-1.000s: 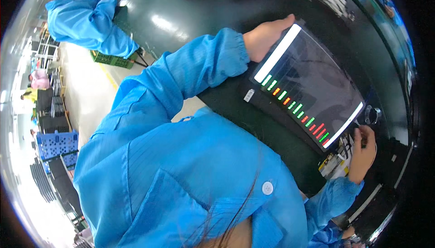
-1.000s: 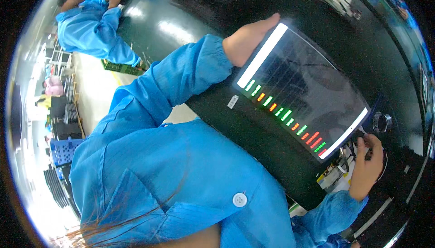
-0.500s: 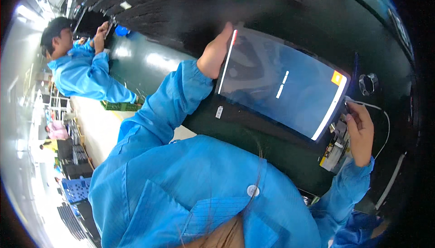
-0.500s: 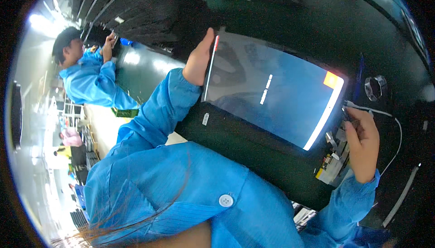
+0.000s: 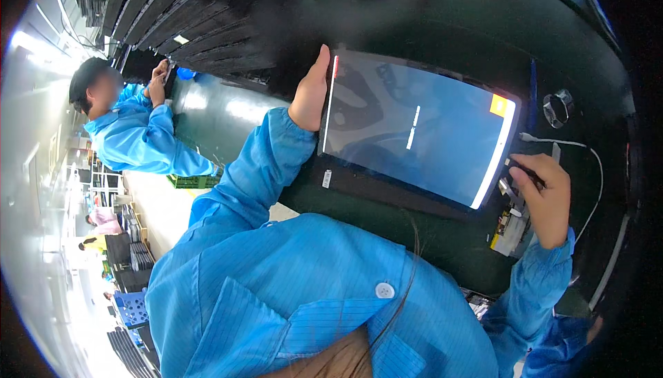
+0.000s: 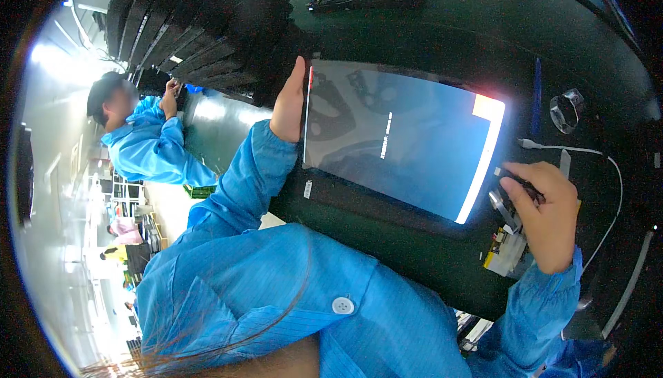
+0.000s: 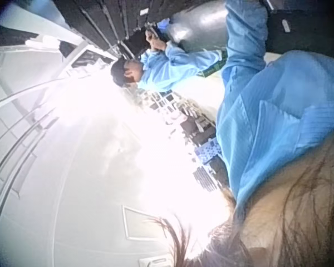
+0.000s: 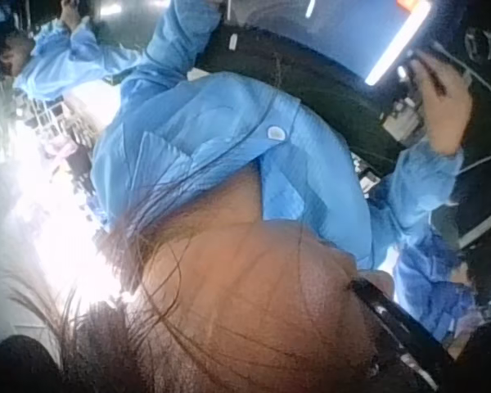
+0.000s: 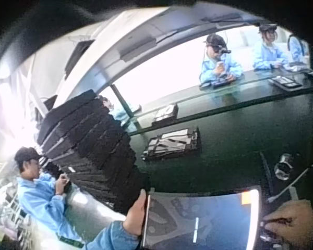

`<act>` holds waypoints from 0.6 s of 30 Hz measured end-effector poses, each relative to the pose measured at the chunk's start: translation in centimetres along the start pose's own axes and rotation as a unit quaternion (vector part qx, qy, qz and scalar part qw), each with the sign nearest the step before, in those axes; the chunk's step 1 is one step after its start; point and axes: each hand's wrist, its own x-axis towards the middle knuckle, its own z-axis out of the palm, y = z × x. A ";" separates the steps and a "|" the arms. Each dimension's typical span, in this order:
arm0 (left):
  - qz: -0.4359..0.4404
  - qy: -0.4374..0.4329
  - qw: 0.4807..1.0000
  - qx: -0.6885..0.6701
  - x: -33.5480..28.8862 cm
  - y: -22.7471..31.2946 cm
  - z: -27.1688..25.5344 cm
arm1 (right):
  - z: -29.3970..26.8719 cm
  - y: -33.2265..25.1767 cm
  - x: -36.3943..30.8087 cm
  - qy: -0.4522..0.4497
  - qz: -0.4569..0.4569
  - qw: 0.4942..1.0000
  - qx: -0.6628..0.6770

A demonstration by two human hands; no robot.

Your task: The person tests tablet screens by connecting a test cable to each tablet, tapping and swiping through touchscreen test patterns, and disconnecting the cable.

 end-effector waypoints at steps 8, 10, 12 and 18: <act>-0.006 -0.021 1.000 -0.013 0.0 0.1 0.1 | 0.1 0.2 0.0 -0.011 0.049 0.998 0.027; -0.001 -0.015 1.000 -0.006 -0.1 0.1 0.2 | 0.0 0.2 -0.1 -0.012 0.030 0.999 0.013; 0.011 0.006 1.000 0.012 -0.1 0.1 0.4 | -0.1 0.2 -0.1 -0.016 0.021 1.000 0.005; -0.008 -0.012 1.000 -0.019 -0.1 0.1 0.6 | -0.1 0.3 0.2 -0.021 0.001 1.000 0.007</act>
